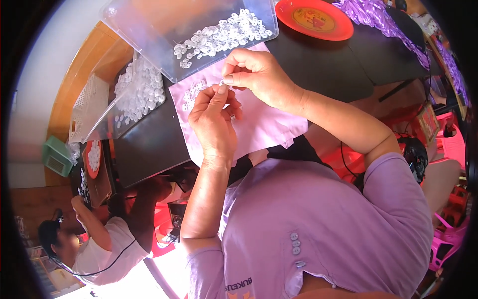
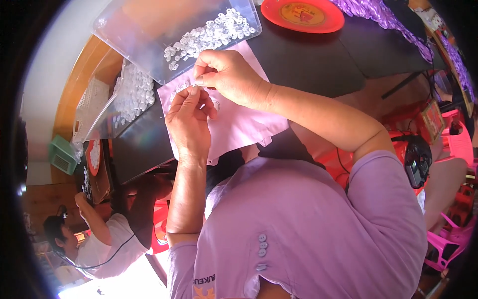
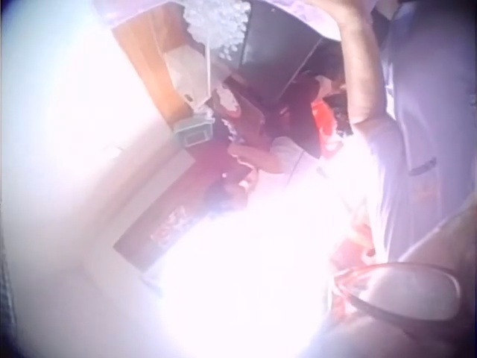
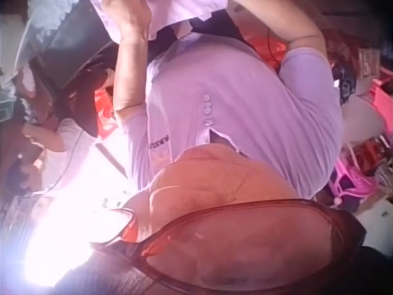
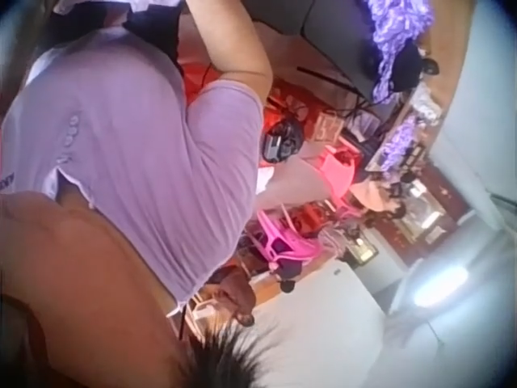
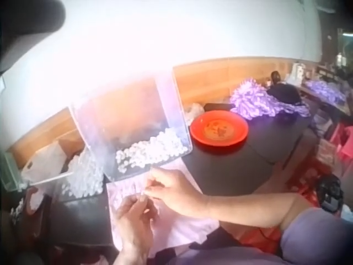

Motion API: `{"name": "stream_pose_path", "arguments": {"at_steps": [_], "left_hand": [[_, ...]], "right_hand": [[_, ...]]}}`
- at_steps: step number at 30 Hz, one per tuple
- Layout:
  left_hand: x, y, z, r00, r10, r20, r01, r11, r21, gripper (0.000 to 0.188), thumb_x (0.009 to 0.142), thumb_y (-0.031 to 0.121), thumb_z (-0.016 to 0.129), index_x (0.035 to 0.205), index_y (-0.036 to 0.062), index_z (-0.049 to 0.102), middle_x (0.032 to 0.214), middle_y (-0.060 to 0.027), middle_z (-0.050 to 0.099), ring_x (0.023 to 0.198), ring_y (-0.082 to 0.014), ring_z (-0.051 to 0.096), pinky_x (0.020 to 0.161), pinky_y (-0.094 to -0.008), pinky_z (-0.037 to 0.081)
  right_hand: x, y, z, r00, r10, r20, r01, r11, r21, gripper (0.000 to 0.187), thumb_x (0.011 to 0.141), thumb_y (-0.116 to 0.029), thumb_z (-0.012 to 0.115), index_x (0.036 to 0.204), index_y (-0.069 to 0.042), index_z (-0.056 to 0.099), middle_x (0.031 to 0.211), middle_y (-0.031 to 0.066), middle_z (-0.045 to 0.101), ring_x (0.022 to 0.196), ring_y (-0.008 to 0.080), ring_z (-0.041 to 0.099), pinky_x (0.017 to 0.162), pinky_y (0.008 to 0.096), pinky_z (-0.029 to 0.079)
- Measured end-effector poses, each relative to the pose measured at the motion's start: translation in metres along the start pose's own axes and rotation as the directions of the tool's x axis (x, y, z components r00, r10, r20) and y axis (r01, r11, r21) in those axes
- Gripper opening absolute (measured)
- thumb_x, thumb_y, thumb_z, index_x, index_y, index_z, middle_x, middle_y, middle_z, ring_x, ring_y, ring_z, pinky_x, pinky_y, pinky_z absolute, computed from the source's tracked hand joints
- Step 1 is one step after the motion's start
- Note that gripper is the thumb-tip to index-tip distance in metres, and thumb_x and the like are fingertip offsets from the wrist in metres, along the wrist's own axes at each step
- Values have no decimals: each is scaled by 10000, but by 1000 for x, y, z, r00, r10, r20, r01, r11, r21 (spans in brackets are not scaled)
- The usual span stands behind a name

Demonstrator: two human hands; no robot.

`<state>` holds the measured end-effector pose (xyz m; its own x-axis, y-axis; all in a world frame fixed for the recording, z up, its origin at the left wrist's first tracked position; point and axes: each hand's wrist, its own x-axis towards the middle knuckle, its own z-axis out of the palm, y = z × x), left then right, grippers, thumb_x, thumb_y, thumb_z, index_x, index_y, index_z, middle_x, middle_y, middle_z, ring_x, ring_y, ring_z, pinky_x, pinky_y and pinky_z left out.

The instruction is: Sorting and arranging small white plastic clips onto a pink fabric piece.

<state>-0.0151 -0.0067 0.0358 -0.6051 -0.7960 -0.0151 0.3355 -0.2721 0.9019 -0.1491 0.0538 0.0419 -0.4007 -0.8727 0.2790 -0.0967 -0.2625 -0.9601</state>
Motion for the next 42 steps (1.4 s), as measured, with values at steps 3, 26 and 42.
{"name": "stream_pose_path", "arguments": {"at_steps": [3,26,42], "left_hand": [[2,-4,-8,999,-41,-5,41,998,-49,143,926,124,607,938,-14,570,798,-92,608,591,-162,561,480,-275,426],[2,-7,-14,1000,27,7,-27,999,35,160,906,117,611,964,-27,574,791,-110,618,595,-166,576,455,-274,432],[2,-12,-19,985,156,67,-170,914,369,117,940,73,575,968,-40,590,798,-82,622,580,-107,537,477,-243,426]], "right_hand": [[-2,8,-2,997,-58,49,60,997,-41,9,907,-16,593,905,-9,590,850,11,603,801,85,575,724,236,485],[-7,22,-3,904,-422,70,409,805,-430,85,871,-21,617,908,-29,540,815,101,624,740,261,630,647,336,488],[-9,33,-2,831,-527,175,511,603,-612,145,797,27,592,898,-43,515,812,98,611,754,312,620,616,394,483]]}}
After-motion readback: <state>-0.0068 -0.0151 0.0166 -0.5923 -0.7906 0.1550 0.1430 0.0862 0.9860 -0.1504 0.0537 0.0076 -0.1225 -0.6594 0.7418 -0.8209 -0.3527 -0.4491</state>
